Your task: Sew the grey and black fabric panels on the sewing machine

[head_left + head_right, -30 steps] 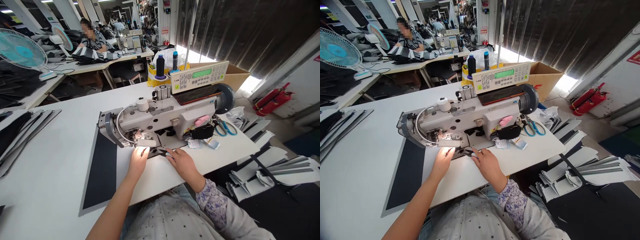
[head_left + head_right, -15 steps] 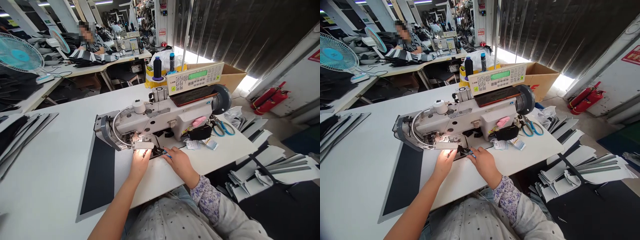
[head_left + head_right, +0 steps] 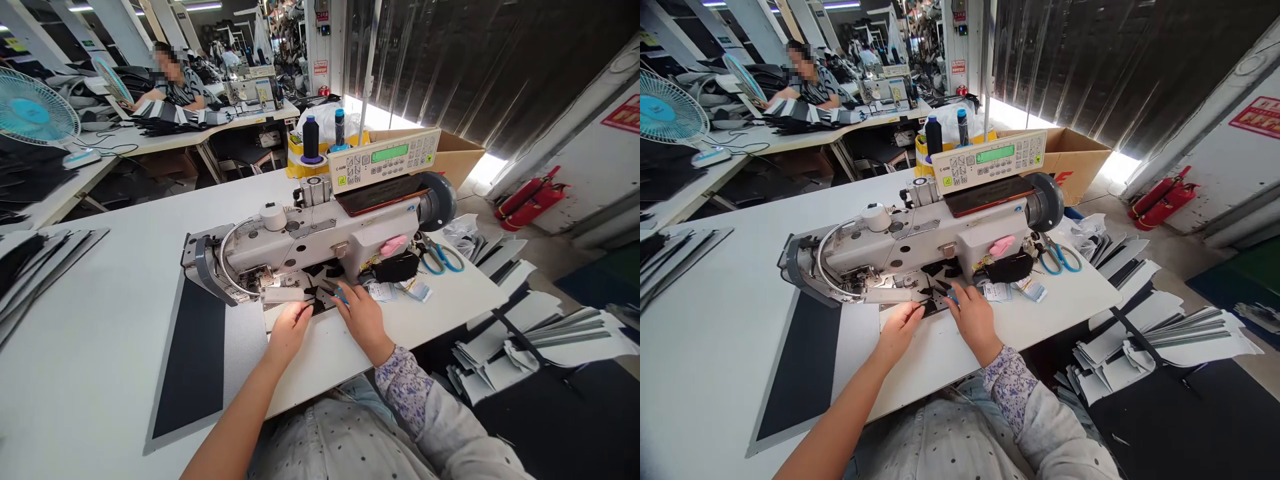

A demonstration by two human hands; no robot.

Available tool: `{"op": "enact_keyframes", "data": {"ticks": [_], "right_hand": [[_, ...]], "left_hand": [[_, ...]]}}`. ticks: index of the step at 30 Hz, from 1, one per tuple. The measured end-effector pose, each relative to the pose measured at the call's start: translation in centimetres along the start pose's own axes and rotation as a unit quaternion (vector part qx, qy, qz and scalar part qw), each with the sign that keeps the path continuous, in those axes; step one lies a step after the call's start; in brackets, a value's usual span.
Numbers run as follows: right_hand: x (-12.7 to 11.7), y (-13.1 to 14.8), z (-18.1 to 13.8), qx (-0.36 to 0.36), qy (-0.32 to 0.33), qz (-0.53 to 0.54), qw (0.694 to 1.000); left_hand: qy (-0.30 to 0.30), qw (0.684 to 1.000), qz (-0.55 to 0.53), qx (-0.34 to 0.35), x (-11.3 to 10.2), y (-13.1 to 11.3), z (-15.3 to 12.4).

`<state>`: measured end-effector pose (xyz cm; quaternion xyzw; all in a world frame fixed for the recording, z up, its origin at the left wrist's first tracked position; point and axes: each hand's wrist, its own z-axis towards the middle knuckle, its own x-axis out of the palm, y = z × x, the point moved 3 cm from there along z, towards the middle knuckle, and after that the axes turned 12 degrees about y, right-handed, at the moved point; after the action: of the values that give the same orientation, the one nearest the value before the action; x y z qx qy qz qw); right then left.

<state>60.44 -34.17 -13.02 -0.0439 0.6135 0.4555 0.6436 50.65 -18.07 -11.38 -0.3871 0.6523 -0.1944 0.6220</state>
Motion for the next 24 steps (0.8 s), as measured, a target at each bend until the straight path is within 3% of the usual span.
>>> {"op": "enact_keyframes", "data": {"ticks": [2,5,10,12,14,16,18,20,24], "right_hand": [[-0.8,-0.1,0.4,-0.02,-0.065,0.037,0.997],[-1.8,0.1,1.6,-0.038,-0.16,0.092,0.982],[-1.7,1.7,1.3,-0.064,-0.186,0.12,0.973],[-0.5,2.8,0.3,-0.082,-0.147,0.159,0.973],[1.5,4.3,-0.3,-0.101,-0.026,0.249,0.963],[3.9,6.2,-0.3,-0.11,0.12,0.351,0.922],[5.7,8.1,0.2,-0.11,0.207,0.409,0.882],[7.0,9.5,1.1,-0.121,0.243,0.406,0.873],[8.8,11.0,3.3,-0.194,0.227,0.269,0.916]], "left_hand": [[0.036,0.997,0.054,0.042,0.4,0.0,0.4],[0.038,0.988,0.136,0.061,0.5,0.1,1.3],[-0.003,0.992,0.122,0.011,-1.2,0.8,0.9],[-0.02,0.996,0.082,-0.006,-2.2,1.4,-0.6],[-0.021,0.999,0.034,-0.017,-3.2,2.1,-2.5],[-0.02,0.999,0.002,-0.029,-4.0,2.7,-4.1],[-0.023,0.999,-0.002,-0.043,-4.7,3.4,-5.4],[-0.04,0.997,0.033,-0.062,-5.3,4.3,-6.2],[-0.136,0.964,0.205,-0.097,-6.9,6.2,-6.8]]}}
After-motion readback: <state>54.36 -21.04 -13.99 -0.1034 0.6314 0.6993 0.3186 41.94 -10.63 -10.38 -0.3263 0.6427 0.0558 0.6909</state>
